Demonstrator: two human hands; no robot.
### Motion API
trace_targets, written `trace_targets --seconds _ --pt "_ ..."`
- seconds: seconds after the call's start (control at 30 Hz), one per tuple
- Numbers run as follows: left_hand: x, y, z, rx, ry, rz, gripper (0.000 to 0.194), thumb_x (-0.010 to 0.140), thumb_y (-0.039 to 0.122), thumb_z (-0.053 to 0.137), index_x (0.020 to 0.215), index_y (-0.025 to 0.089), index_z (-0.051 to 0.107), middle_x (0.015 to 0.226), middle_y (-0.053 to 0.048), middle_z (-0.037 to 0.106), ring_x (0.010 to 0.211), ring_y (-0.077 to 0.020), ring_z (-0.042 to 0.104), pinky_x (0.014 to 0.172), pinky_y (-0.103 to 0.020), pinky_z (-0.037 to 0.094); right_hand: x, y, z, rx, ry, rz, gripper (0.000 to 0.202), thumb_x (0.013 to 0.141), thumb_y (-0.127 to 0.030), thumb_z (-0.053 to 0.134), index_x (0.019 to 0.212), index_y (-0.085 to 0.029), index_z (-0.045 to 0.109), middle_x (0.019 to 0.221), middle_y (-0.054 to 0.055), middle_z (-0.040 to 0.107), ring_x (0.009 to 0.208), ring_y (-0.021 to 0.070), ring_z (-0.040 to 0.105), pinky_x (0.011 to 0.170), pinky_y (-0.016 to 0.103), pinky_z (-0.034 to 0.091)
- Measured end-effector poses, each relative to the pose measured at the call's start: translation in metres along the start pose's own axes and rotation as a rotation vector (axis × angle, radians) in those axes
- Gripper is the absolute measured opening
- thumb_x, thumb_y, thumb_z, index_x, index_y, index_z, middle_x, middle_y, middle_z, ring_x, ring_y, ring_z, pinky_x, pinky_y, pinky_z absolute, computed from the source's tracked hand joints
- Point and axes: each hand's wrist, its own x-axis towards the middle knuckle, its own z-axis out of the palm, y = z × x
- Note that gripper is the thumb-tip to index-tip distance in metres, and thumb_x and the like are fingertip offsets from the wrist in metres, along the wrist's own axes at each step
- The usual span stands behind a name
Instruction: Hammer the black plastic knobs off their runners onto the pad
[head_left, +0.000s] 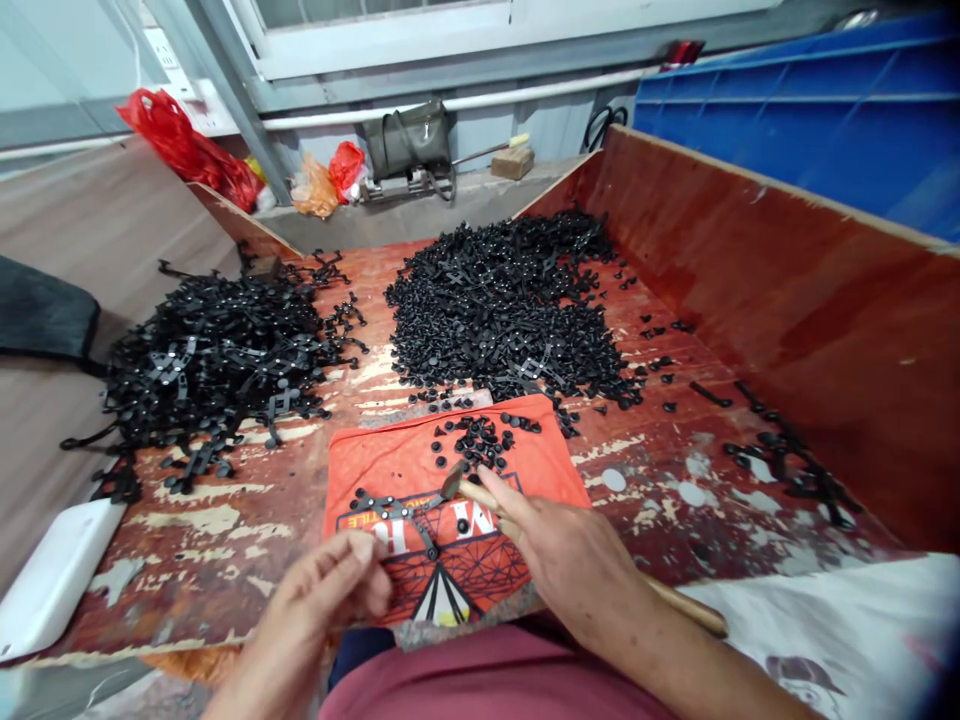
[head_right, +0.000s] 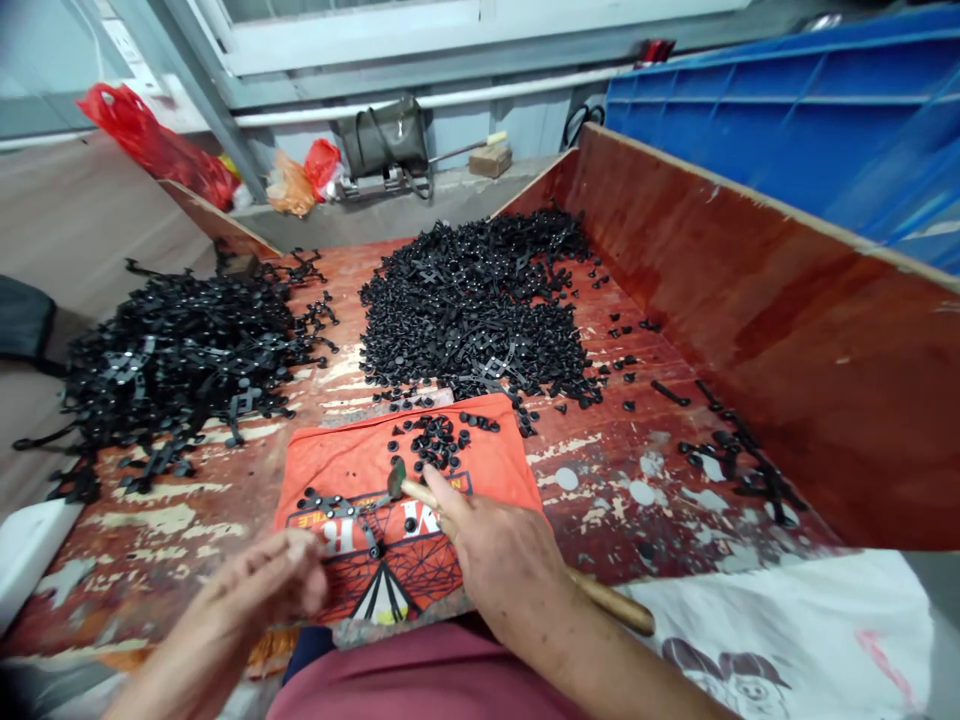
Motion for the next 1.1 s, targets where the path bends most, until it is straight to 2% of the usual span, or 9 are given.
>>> trace_targets --seconds 0.1,0.27,0.4,0.5,0.67,0.77,0.87,0.97,1.1 --pt "0.000 -0.010 0.023 -0.307 -0.068 -0.184 0.051 0.075 0.056 0.071 0.107 0.019 0.059 0.065 0.000 0.066 0.047 -0.0104 0.056 0.055 -0.024 0.048 -0.001 0.003 0.003 0.055 -0.011 -0.007 0.054 0.103 -0.022 0.040 0.154 -0.035 0.027 0.109 0.002 0.074 0.087 0.0201 0.072 0.073 0.034 0.056" --pt "0.024 0.005 0.037 -0.387 -0.045 -0.067 0.043 0.075 0.058 0.072 0.076 0.021 0.050 0.045 0.014 0.027 0.036 -0.0040 0.019 0.039 -0.017 0.032 -0.006 0.008 0.004 0.106 -0.026 -0.008 0.057 0.103 -0.020 0.040 0.155 -0.034 0.025 0.110 0.003 0.074 0.091 0.0223 0.072 0.078 0.039 0.058" --pt "0.023 0.022 0.029 -0.093 0.039 0.083 0.044 0.074 0.059 0.071 0.070 0.018 0.054 0.058 0.005 0.050 0.054 -0.0100 0.045 0.053 -0.021 0.041 -0.013 0.008 -0.002 0.306 -0.008 0.004 0.051 0.103 -0.021 0.038 0.152 -0.034 0.034 0.125 0.003 0.070 0.105 0.0216 0.069 0.092 0.042 0.055" --pt "0.009 0.031 0.027 0.121 -0.062 0.175 0.041 0.080 0.060 0.063 0.076 0.019 0.061 0.078 -0.002 0.063 0.075 -0.0170 0.056 0.068 -0.025 0.046 -0.013 0.004 -0.012 0.539 0.046 0.057 0.045 0.103 -0.025 0.039 0.148 -0.030 0.042 0.129 0.003 0.067 0.115 0.0206 0.065 0.100 0.039 0.050" --pt "-0.005 0.030 0.040 0.249 -0.393 0.149 0.042 0.089 0.061 0.049 0.091 0.022 0.066 0.078 -0.002 0.063 0.071 -0.0174 0.053 0.066 -0.025 0.044 0.008 -0.013 -0.030 0.806 0.089 0.113 0.029 0.098 -0.029 0.049 0.124 -0.026 0.061 0.104 0.001 0.071 0.093 0.0185 0.066 0.082 0.028 0.053" --pt "-0.001 0.022 0.046 0.313 -0.419 0.247 0.038 0.090 0.056 0.051 0.090 0.022 0.068 0.088 -0.004 0.065 0.083 -0.0194 0.055 0.077 -0.026 0.046 0.021 -0.022 -0.029 0.895 0.026 0.133 0.011 0.093 -0.028 0.055 0.096 -0.021 0.064 0.079 -0.003 0.062 0.072 0.0137 0.057 0.064 0.022 0.046" --pt "0.005 0.011 0.050 0.321 -0.361 0.331 0.036 0.088 0.055 0.056 0.086 0.020 0.066 0.082 -0.004 0.064 0.079 -0.0187 0.053 0.073 -0.025 0.046 0.025 -0.028 -0.022 0.910 -0.054 0.159 0.016 0.087 -0.020 0.057 0.073 -0.020 0.050 0.065 -0.007 0.045 0.060 0.0101 0.042 0.052 0.020 0.034" --pt "0.010 0.005 0.053 0.276 -0.352 0.361 0.037 0.087 0.055 0.058 0.079 0.019 0.062 0.072 -0.001 0.056 0.068 -0.0152 0.047 0.064 -0.023 0.041 0.023 -0.031 -0.015 1.002 -0.115 0.123 0.014 0.083 -0.014 0.053 0.071 -0.020 0.047 0.065 -0.006 0.040 0.060 0.0099 0.037 0.051 0.021 0.030" --pt "0.020 0.015 0.045 0.342 -0.326 0.345 0.042 0.088 0.052 0.056 0.064 0.018 0.048 0.063 0.002 0.042 0.061 -0.0122 0.039 0.058 -0.022 0.033 0.019 -0.031 -0.017 1.045 -0.074 0.107 0.017 0.087 -0.018 0.052 0.096 -0.021 0.066 0.077 -0.003 0.057 0.069 0.0144 0.052 0.062 0.023 0.042"
